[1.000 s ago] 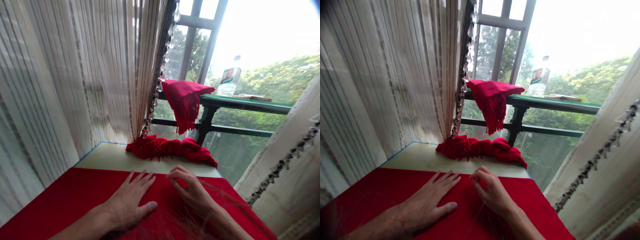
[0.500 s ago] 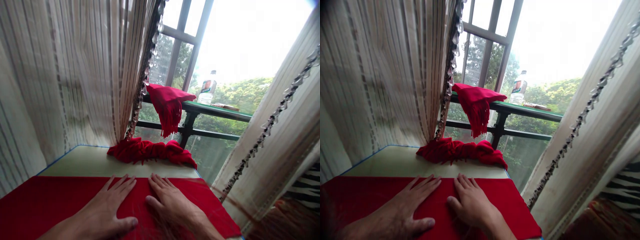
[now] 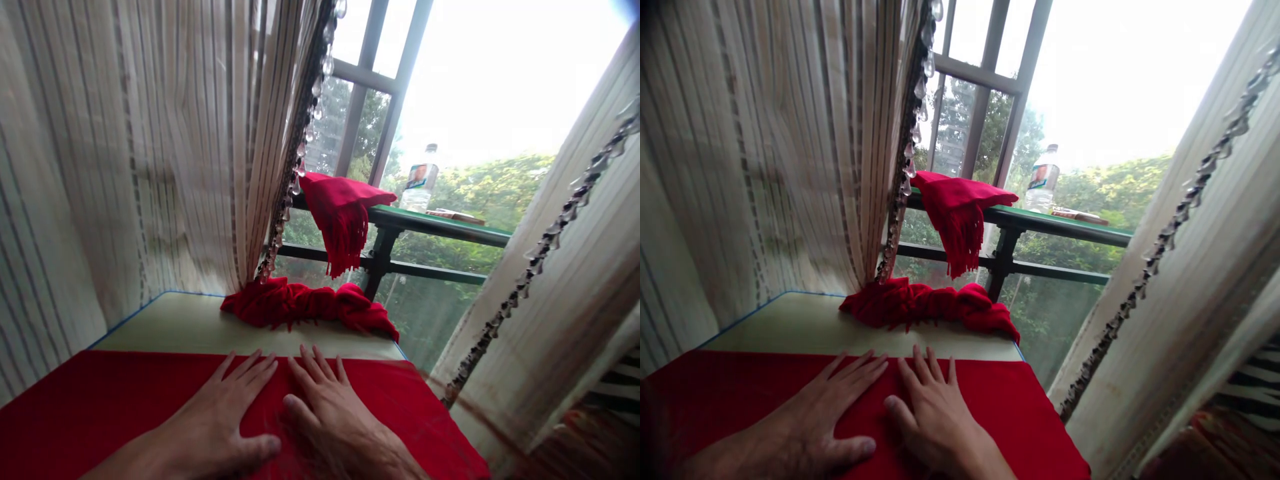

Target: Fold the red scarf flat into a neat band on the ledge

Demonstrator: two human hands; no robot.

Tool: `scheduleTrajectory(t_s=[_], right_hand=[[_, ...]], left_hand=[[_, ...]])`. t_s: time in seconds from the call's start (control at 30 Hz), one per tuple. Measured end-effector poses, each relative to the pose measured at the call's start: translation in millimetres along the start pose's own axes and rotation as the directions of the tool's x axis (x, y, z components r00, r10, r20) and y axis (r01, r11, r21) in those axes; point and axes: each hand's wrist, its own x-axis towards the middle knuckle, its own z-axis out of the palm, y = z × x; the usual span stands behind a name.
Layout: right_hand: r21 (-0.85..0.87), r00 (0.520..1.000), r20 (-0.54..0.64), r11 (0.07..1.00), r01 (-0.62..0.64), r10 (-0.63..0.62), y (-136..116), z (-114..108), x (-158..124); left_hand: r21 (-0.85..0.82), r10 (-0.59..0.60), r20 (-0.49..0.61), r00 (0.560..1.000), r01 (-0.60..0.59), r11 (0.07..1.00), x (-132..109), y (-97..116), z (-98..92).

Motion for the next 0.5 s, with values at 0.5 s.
scheduleTrajectory(t_s=[0.5], right_hand=[[0.606, 0.950, -0.261, 0.795, 0.021, 0.173, 72, -14, 16]], left_hand=[[-0.013, 0.052, 0.007, 0.999, -0.052, 0.999, -1, -4, 1.4]])
